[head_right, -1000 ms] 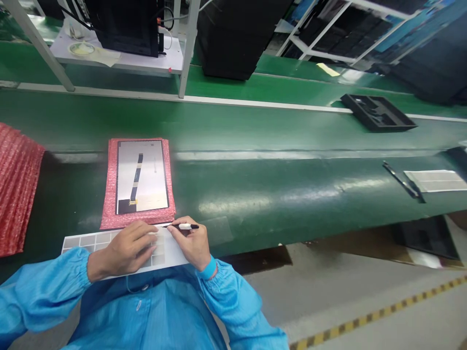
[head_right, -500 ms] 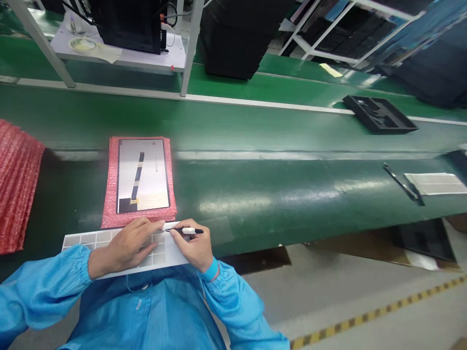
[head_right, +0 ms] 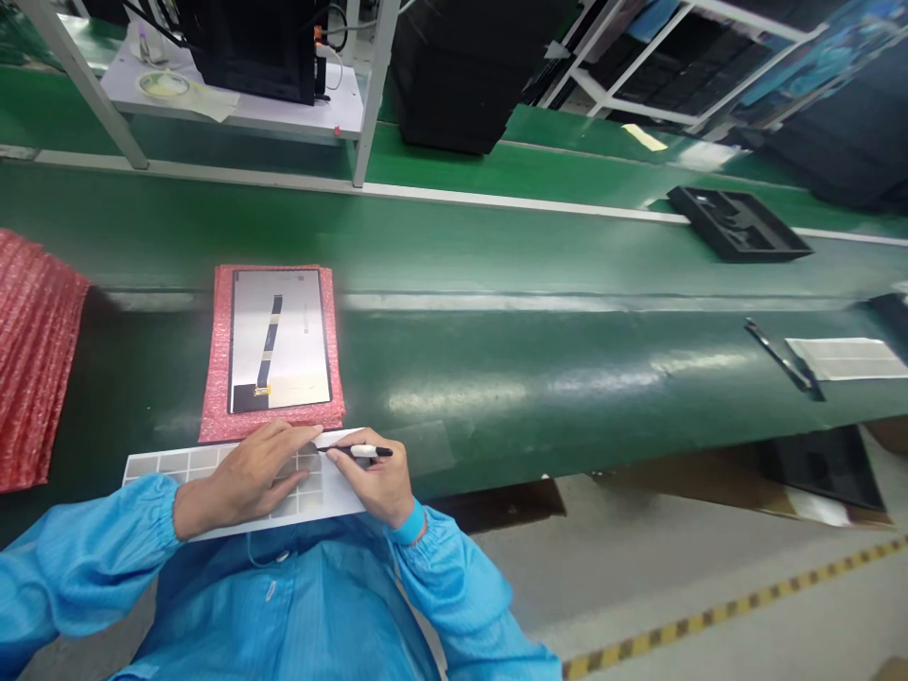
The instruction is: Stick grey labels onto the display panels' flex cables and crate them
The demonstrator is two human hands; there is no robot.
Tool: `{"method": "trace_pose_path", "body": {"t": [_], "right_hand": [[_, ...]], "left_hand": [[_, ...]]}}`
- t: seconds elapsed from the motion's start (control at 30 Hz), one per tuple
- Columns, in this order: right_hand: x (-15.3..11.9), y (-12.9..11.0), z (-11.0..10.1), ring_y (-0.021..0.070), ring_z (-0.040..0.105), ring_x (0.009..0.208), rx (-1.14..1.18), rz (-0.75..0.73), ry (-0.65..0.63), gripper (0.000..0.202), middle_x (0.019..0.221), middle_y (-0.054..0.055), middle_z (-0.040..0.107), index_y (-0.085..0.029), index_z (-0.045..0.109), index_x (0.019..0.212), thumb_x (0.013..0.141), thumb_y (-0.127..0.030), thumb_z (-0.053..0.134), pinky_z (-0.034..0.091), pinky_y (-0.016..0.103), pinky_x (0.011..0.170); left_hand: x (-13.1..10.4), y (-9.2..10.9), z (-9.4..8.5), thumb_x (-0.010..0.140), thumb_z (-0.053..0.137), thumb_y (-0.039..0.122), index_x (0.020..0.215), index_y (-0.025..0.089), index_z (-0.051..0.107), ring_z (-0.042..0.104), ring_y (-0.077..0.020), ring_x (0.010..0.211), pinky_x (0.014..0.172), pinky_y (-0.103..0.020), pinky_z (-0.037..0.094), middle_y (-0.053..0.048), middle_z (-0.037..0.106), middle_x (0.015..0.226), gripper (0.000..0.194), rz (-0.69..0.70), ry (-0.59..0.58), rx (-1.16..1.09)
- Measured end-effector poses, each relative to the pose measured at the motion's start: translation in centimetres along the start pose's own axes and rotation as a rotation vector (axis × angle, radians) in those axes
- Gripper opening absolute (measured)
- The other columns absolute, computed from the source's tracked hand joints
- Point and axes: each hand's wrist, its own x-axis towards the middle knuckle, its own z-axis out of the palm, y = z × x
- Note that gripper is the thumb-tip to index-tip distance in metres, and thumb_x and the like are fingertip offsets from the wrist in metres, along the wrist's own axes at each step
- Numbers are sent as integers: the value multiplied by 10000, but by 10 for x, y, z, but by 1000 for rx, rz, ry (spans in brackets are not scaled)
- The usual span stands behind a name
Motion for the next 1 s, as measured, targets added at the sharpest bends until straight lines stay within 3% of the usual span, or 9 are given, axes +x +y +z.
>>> {"method": "trace_pose_path", "body": {"t": [0.13, 0.3, 0.4, 0.53, 0.6, 0.73, 0.87, 1.0], "right_hand": [[-3, 3, -5, 207, 740, 705, 89, 55, 18, 123, 789, 58, 786, -216, 779, 821, 812, -331, 822, 577, 311, 651], [-1, -3, -14, 171, 687, 590, 173, 106, 175, 148, 731, 36, 758, -217, 747, 811, 791, -333, 838, 541, 280, 558], [8, -9, -18, 161, 663, 555, 145, 111, 255, 180, 708, 32, 743, -209, 731, 819, 792, -349, 842, 531, 277, 544], [30, -19, -17, 185, 709, 685, 114, 106, 286, 235, 779, 42, 747, -210, 726, 840, 762, -383, 865, 563, 283, 622], [43, -26, -12, 190, 716, 725, 119, 102, 264, 249, 800, 40, 743, -213, 724, 858, 756, -391, 865, 571, 286, 655], [67, -38, 4, 179, 683, 695, 114, 94, 195, 241, 756, 30, 719, -210, 709, 827, 757, -392, 851, 538, 281, 632], [84, -42, 25, 154, 625, 636, 106, 63, 130, 233, 718, 12, 686, -208, 701, 805, 764, -392, 838, 484, 269, 577], [91, -35, 45, 158, 643, 669, 105, -18, 91, 208, 754, 13, 693, -213, 693, 807, 768, -360, 834, 508, 281, 620]], "left_hand": [[-2, -2, 2, 967, 619, 175, 1576, 134, 318, 610, -277, 1123, 957, -454, 591, -160, 661, 1315, 681, -22, 3, 2], [-5, -3, 5, 980, 598, 206, 1574, 129, 322, 566, -283, 1303, 1073, -458, 556, -187, 586, 1424, 660, -18, 47, 33], [-1, 10, -3, 977, 577, 186, 1393, 99, 504, 630, -266, 1127, 932, -423, 604, -173, 659, 1227, 432, 62, 95, 82], [8, 20, -33, 958, 576, 157, 991, 133, 644, 620, -227, 769, 665, -391, 567, -82, 682, 870, 79, 192, 17, 199], [11, 10, -50, 962, 588, 161, 972, 125, 665, 655, -245, 812, 704, -411, 582, -93, 713, 888, 86, 168, 30, 266], [7, -35, -73, 959, 648, 175, 1091, 117, 706, 712, -287, 1033, 878, -457, 612, -113, 778, 1083, 156, 156, 121, 416], [-4, -65, -76, 922, 689, 130, 1062, 116, 727, 735, -265, 1103, 942, -418, 634, -104, 793, 1129, 146, 246, 193, 379], [-8, -72, -72, 899, 699, 99, 1007, 108, 730, 761, -246, 1055, 923, -383, 655, -103, 800, 1036, 113, 249, 278, 311]]}}
